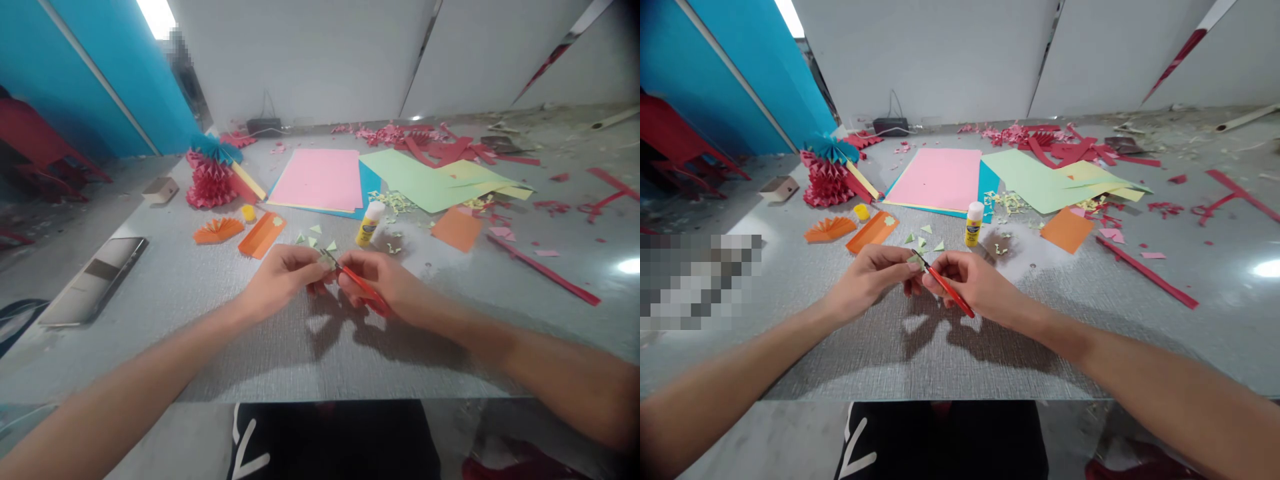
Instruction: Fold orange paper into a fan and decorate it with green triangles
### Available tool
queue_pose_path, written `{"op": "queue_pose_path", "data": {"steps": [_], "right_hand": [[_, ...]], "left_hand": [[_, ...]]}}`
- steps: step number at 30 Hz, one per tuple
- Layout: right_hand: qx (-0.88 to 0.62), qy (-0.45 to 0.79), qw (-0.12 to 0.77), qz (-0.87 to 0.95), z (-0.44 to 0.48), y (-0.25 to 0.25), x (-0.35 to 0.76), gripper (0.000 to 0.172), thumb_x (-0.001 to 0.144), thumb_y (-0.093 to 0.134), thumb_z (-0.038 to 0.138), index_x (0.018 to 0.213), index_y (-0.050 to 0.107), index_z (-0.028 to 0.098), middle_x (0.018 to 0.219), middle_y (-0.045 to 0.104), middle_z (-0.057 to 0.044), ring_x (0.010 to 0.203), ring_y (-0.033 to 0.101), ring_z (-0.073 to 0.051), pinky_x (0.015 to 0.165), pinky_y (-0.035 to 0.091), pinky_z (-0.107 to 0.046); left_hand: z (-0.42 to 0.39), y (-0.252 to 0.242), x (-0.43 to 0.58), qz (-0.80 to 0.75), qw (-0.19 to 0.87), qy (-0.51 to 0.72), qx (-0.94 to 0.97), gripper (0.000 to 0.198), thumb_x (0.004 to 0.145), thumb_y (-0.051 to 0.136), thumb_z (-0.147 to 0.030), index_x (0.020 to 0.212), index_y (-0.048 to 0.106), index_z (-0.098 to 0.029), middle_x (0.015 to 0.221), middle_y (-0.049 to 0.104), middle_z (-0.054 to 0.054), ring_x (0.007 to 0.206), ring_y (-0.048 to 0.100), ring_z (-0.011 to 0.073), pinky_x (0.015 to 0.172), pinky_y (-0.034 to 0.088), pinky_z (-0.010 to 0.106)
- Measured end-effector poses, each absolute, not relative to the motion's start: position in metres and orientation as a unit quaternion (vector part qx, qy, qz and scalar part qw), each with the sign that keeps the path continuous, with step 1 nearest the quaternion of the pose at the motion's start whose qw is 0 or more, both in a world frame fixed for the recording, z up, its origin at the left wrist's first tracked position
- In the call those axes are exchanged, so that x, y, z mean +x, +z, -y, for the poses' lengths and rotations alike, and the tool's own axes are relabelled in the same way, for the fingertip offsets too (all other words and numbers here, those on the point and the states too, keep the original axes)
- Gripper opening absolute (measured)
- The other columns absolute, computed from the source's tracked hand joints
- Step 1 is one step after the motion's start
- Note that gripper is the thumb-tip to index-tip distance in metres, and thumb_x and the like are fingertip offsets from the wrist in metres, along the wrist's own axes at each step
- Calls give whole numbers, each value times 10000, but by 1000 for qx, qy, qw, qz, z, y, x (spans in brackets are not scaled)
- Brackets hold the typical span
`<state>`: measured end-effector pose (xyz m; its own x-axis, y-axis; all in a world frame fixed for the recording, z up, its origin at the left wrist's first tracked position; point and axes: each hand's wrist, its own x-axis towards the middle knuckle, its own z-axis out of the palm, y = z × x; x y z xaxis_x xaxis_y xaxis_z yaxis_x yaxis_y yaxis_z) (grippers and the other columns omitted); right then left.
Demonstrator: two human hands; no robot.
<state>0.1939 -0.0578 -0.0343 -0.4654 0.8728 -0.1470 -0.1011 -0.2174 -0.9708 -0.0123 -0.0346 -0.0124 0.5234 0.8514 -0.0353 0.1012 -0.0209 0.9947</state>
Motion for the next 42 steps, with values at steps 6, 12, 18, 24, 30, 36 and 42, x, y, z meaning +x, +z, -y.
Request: {"op": "queue_pose_path", "data": {"steps": [6, 12, 18, 24, 30, 36, 42], "right_hand": [[-391, 660, 358, 532, 57, -35, 194, 368, 767, 897, 433, 846, 628, 194, 648, 557, 58, 543, 518, -84, 494, 410, -217], [-396, 652, 365, 533, 56, -35, 194, 391, 756, 902, 454, 825, 617, 195, 656, 564, 56, 531, 527, -85, 482, 421, -217], [-394, 654, 355, 540, 57, -33, 195, 382, 774, 892, 455, 842, 628, 186, 655, 570, 53, 541, 529, -85, 492, 408, -216], [-400, 649, 353, 543, 56, -33, 195, 411, 757, 894, 490, 833, 621, 192, 651, 566, 49, 538, 523, -92, 485, 404, -228], [-404, 640, 357, 548, 57, -30, 195, 422, 756, 888, 496, 804, 592, 199, 641, 556, 54, 509, 499, -82, 443, 343, -224], [-410, 634, 353, 553, 56, -30, 197, 386, 774, 878, 460, 821, 602, 194, 649, 549, 55, 526, 517, -89, 468, 357, -235], [-411, 633, 347, 557, 54, -33, 199, 402, 763, 886, 475, 835, 610, 191, 651, 551, 51, 535, 519, -93, 486, 388, -236]], "left_hand": [[36, -12, -14, -404, 534, 325, 668, 264, 893, 669, -304, 694, 704, -134, 639, 663, 21, 596, 595, 103, 590, 481, 224], [36, -13, -15, -412, 518, 332, 672, 256, 893, 665, -307, 702, 696, -140, 649, 672, 29, 609, 598, 112, 606, 484, 240], [37, -13, -14, -411, 531, 320, 669, 275, 896, 666, -315, 691, 692, -134, 643, 664, 28, 605, 594, 106, 606, 476, 236], [36, -11, -14, -411, 527, 324, 670, 278, 893, 675, -319, 684, 695, -137, 639, 668, 30, 600, 590, 108, 600, 479, 235], [36, -10, -14, -422, 522, 358, 649, 229, 875, 688, -308, 711, 689, -149, 643, 680, 24, 603, 624, 119, 600, 506, 239], [36, -10, -14, -417, 510, 384, 647, 231, 893, 701, -323, 742, 690, -149, 640, 687, 15, 597, 631, 110, 600, 510, 230], [36, -8, -13, -418, 512, 388, 643, 206, 879, 703, -294, 733, 678, -152, 630, 687, 14, 587, 624, 105, 592, 505, 227]]}}
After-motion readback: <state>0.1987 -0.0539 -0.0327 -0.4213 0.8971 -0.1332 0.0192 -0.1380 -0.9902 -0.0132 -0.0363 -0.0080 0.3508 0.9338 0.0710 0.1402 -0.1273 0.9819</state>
